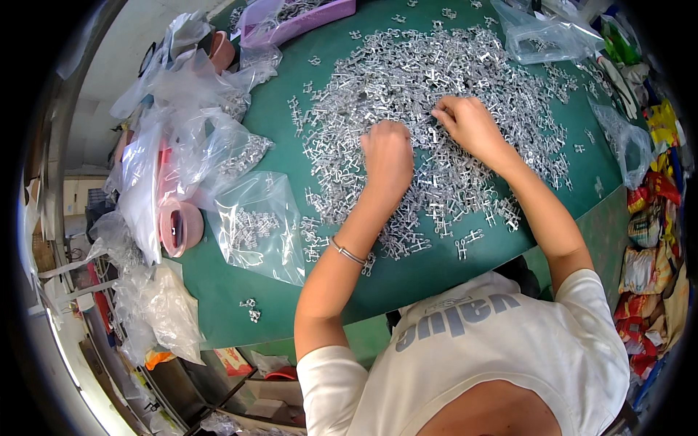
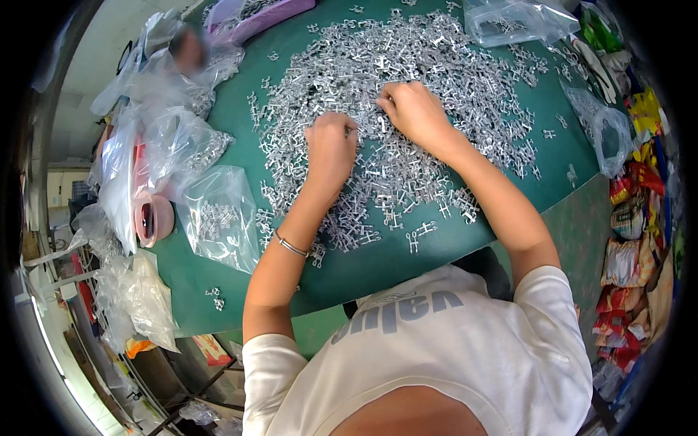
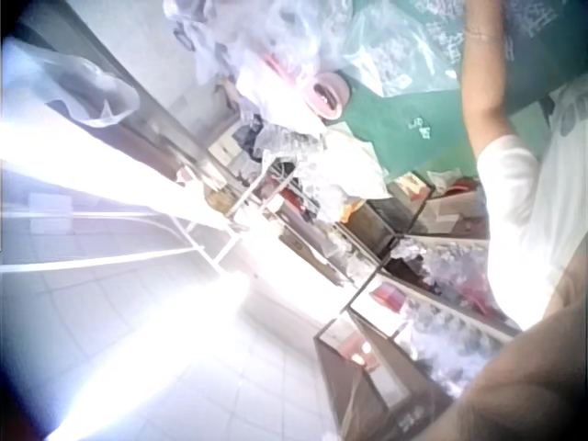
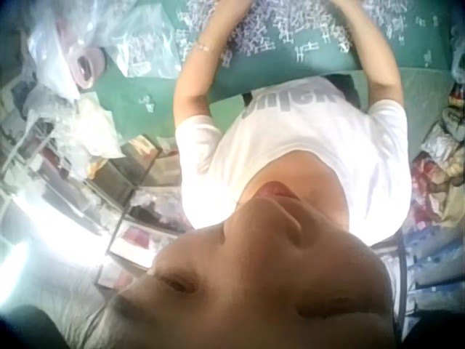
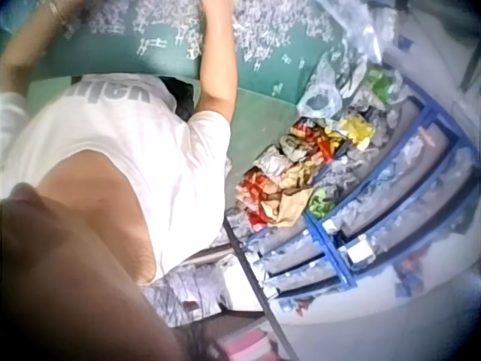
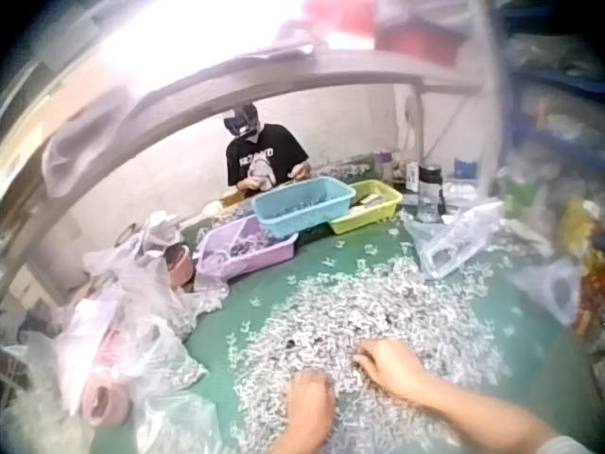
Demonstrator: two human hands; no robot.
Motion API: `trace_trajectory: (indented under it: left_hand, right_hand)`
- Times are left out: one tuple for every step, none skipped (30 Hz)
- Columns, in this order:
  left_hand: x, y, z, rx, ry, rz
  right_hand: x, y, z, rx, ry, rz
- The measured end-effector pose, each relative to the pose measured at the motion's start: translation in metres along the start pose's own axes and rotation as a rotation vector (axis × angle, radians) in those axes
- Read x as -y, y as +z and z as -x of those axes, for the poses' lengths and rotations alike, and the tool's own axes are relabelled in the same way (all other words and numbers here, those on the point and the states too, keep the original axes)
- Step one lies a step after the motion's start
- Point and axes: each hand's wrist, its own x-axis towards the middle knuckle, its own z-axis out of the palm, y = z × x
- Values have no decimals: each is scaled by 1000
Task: The person sorts small metal H-shaped components by hand, picking them from a large pile on a green tabletop and placing them into a plastic bag.
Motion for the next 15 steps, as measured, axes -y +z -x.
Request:
trace_trajectory:
  left_hand:
    - [3,3,-1,-29,-18,17]
    - [4,5,-1,-58,-38,32]
    - [3,8,1,-172,0,-73]
    - [3,6,0,-115,-4,-8]
    - [5,3,-2,-58,-9,57]
    - [5,1,-2,-2,-15,121]
    - [5,5,-3,-67,11,147]
    - [7,8,-4,-89,7,211]
    - [9,11,-4,-109,3,276]
    - [8,10,-4,-128,-3,340]
    - [9,9,-4,-146,-6,342]
    - [11,5,-5,-163,-7,345]
    - [11,-1,-6,-178,-6,355]
    - [5,-15,-7,-151,-66,374]
    - [8,-20,-7,-135,-75,399]
  right_hand:
    - [1,-2,3,-12,-22,-75]
    - [1,-3,6,-24,-45,-151]
    - [-4,4,7,-62,-158,-129]
    - [-3,6,8,-50,-179,-89]
    - [-1,7,7,-38,-202,-49]
    - [3,10,6,-25,-224,-9]
    - [3,16,2,-17,-261,-9]
    - [5,19,1,44,-252,30]
    - [6,21,1,104,-241,69]
    - [7,24,0,168,-230,106]
    - [8,24,1,123,-216,96]
    - [9,23,2,75,-216,54]
    - [11,20,5,28,-211,17]
    - [9,15,8,-22,-203,-13]
    - [1,14,8,-110,-249,-143]
